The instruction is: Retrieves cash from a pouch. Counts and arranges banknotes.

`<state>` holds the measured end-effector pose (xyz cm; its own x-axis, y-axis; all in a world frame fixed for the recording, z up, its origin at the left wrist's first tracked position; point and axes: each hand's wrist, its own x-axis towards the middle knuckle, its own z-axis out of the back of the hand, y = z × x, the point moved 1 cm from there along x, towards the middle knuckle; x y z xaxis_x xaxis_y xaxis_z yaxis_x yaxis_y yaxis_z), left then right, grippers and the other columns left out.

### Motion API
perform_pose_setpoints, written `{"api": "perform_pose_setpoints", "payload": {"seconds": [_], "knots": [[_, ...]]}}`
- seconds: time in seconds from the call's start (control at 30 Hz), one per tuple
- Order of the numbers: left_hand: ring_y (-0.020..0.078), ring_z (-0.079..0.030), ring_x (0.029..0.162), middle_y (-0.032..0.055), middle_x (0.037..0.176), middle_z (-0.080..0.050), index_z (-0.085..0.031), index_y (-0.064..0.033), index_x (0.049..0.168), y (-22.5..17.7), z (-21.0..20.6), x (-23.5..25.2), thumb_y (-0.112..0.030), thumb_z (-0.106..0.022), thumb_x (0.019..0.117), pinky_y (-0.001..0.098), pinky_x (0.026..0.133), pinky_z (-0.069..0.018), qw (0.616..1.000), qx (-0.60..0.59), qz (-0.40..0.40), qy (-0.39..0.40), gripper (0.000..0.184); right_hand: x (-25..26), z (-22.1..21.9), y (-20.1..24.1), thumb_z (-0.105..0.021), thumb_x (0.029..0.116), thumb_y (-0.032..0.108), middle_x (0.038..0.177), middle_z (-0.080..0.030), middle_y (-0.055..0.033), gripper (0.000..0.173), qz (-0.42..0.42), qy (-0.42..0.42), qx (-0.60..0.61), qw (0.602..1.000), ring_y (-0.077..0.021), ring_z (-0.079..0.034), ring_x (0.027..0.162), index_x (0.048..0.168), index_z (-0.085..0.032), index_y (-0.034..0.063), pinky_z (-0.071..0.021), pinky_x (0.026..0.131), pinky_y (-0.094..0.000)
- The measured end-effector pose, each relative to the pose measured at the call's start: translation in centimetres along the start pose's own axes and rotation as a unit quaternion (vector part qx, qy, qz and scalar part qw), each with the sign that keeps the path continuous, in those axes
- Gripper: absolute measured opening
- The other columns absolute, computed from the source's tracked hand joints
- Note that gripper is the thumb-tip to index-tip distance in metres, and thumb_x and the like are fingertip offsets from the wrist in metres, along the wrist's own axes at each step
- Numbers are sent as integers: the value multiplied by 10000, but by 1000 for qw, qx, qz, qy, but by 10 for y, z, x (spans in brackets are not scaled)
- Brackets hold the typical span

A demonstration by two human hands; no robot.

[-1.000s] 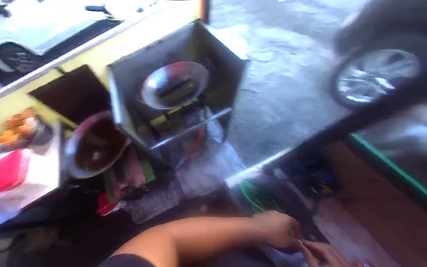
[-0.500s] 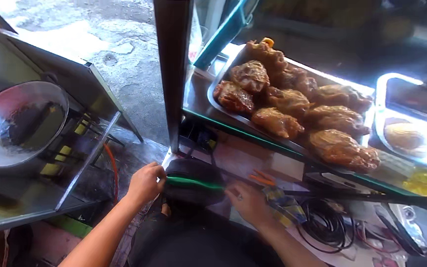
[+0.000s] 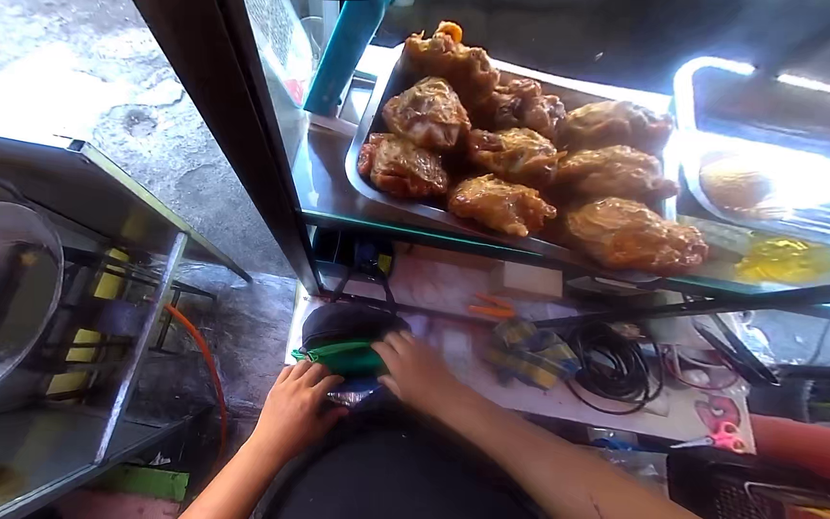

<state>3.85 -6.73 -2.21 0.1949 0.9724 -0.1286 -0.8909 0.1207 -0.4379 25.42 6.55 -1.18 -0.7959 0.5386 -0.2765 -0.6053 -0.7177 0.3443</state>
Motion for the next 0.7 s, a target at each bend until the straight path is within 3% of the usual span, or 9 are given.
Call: {"api": "perform_pose_setpoints", "payload": {"seconds": [0.07,0.17,0.27,0.33,0.4,0.53,0.57,0.63,0.7], "knots": [[197,-619,1209,-37,1174,-714,-733,-250,1157,-4,-7,-10,-505,-696,915,479,1084,-464,999,-7,-28,38,353,9,-2,9,-835,848,262,1372,-609,-125,560,17,-13,-11,1000,-343,-629,1174,1336,-632,77,-563,949,-514],[167,-676,1067,-42,1017,-732,-724,-209,1011,-4,-16,-24,-306,-637,973,446,1031,-497,997,17,-77,-8,136,20,-10,14,-847,821,183,1286,-650,-117,677,14,-39,-23,999,-347,-654,1097,1438,-571,142,-568,901,-525],[133,-675,1025,-60,970,-724,-717,-207,980,0,-11,-29,-275,-586,1002,406,1018,-494,995,11,-93,-27,149,22,-12,12,-825,835,153,1194,-687,-119,519,-5,-64,-20,998,-345,-671,1065,1318,-637,134,-572,892,-521],[138,-676,1034,-54,973,-723,-719,-201,981,3,-10,-31,-262,-578,1009,387,993,-517,995,2,-96,-24,156,18,-10,15,-813,851,167,1122,-679,-98,393,25,-65,12,997,-305,-670,1031,1216,-673,129,-578,872,-491],[147,-679,1039,-45,976,-728,-718,-191,964,4,-12,-32,-237,-581,998,378,945,-539,995,4,-93,-26,148,12,-7,22,-773,903,230,1007,-704,-58,225,72,-8,74,995,-237,-698,961,1096,-718,130,-603,861,-456],[194,-649,1170,-21,1061,-741,-724,-161,966,3,-10,-33,-356,-665,917,424,962,-523,996,58,-24,56,210,17,2,45,-734,945,345,1000,-714,-179,344,-16,262,43,964,-371,-702,984,1065,-706,25,-575,845,-586],[203,-635,1203,-14,1100,-739,-728,-157,1000,4,-9,-32,-416,-651,928,438,978,-515,995,64,-11,76,280,20,4,49,-729,949,354,1028,-707,-198,371,-47,288,23,956,-391,-697,1003,1081,-698,9,-571,849,-598],[202,-625,1229,-23,1148,-734,-732,-181,1078,5,-5,-31,-549,-498,1002,444,982,-515,993,68,6,93,443,24,5,52,-680,988,344,1055,-706,-213,369,-86,296,2,951,-405,-696,1014,1116,-692,-2,-568,857,-604],[195,-660,1141,-33,1076,-747,-737,-211,1129,6,-3,-28,-486,-356,1068,422,899,-539,995,60,21,80,474,25,0,49,-629,1021,307,1023,-714,-195,309,-90,279,-11,956,-392,-705,978,1096,-708,18,-577,830,-590]]}}
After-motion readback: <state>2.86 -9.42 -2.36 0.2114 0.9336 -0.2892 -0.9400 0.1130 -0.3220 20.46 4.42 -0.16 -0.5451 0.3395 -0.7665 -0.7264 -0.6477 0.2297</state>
